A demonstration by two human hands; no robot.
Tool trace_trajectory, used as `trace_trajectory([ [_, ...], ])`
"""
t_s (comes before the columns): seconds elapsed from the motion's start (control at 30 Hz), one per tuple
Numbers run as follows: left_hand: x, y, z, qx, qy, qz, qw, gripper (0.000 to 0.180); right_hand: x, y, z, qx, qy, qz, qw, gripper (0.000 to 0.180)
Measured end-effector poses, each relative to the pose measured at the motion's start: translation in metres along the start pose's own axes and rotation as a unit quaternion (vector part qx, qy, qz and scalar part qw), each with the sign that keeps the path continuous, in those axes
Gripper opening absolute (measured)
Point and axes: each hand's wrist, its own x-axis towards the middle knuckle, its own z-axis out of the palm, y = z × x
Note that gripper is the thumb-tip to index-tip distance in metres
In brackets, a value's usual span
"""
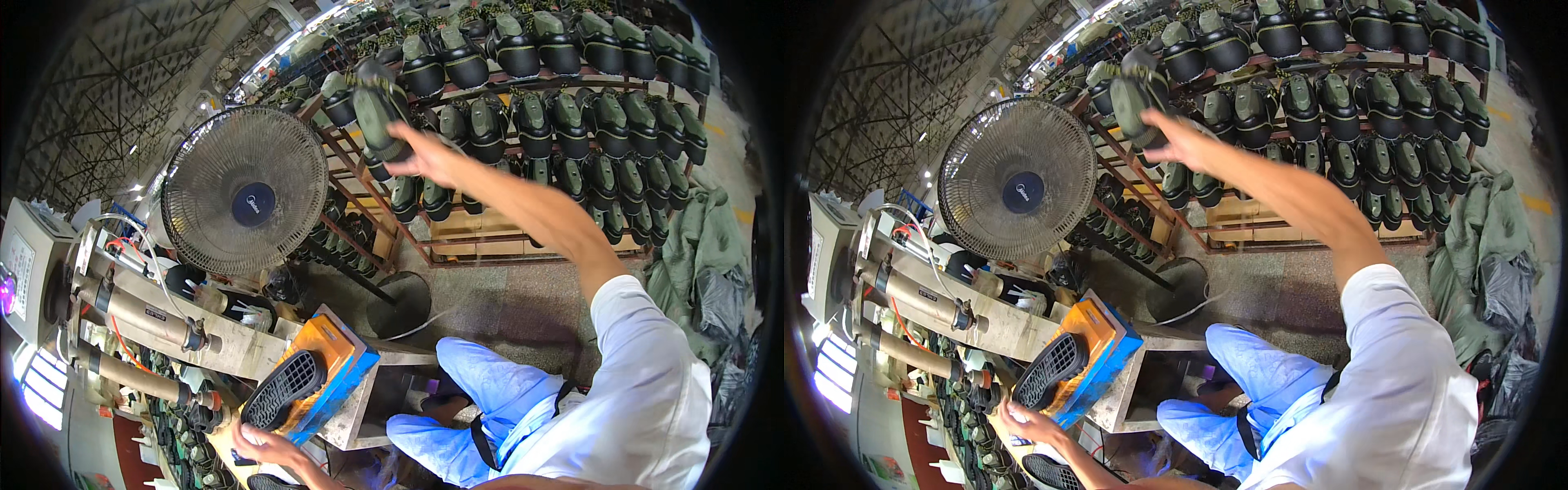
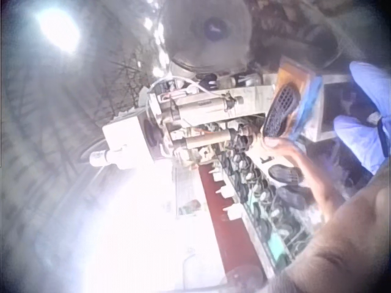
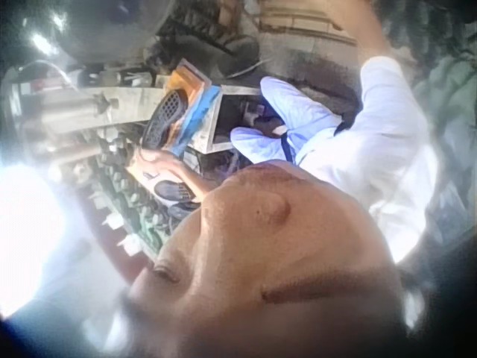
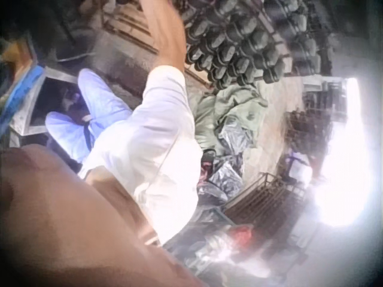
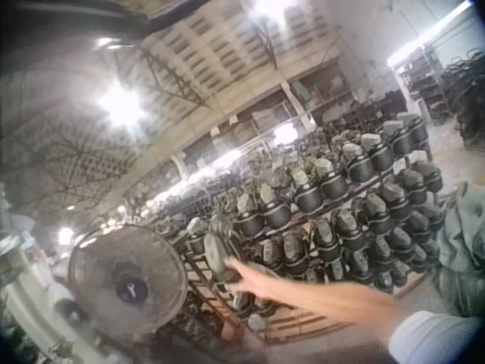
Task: The person applies a substance to the seam of a shoe using a small blue applicator tool, then places the finished shoe onto a rack and retrieves another one to repeat the process.
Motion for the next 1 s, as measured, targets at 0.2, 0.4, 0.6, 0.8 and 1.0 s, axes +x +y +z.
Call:
trace_trajectory([
  [0.2, 0.007, 0.166, 0.009, -0.063, -0.289, 0.323, 0.899, 0.072, -0.208, 0.090, -0.035, -0.102, -0.112, 0.085, 0.985, 0.095],
  [0.4, 0.037, 0.153, -0.025, 0.023, -0.292, 0.512, 0.807, 0.071, -0.258, 0.065, 0.029, -0.190, -0.442, 0.170, 0.860, 0.097],
  [0.6, 0.016, 0.097, -0.114, 0.166, -0.293, 0.438, 0.834, 0.067, -0.199, 0.087, 0.117, -0.196, -0.620, 0.121, 0.750, 0.056],
  [0.8, -0.002, 0.046, -0.137, 0.218, -0.207, 0.228, 0.926, 0.104, -0.109, 0.164, 0.174, -0.320, -0.328, -0.209, 0.864, 0.070],
  [1.0, 0.035, -0.009, -0.129, 0.289, -0.191, 0.148, 0.926, 0.098, -0.139, 0.235, 0.209, -0.369, -0.367, -0.205, 0.829, 0.099],
])
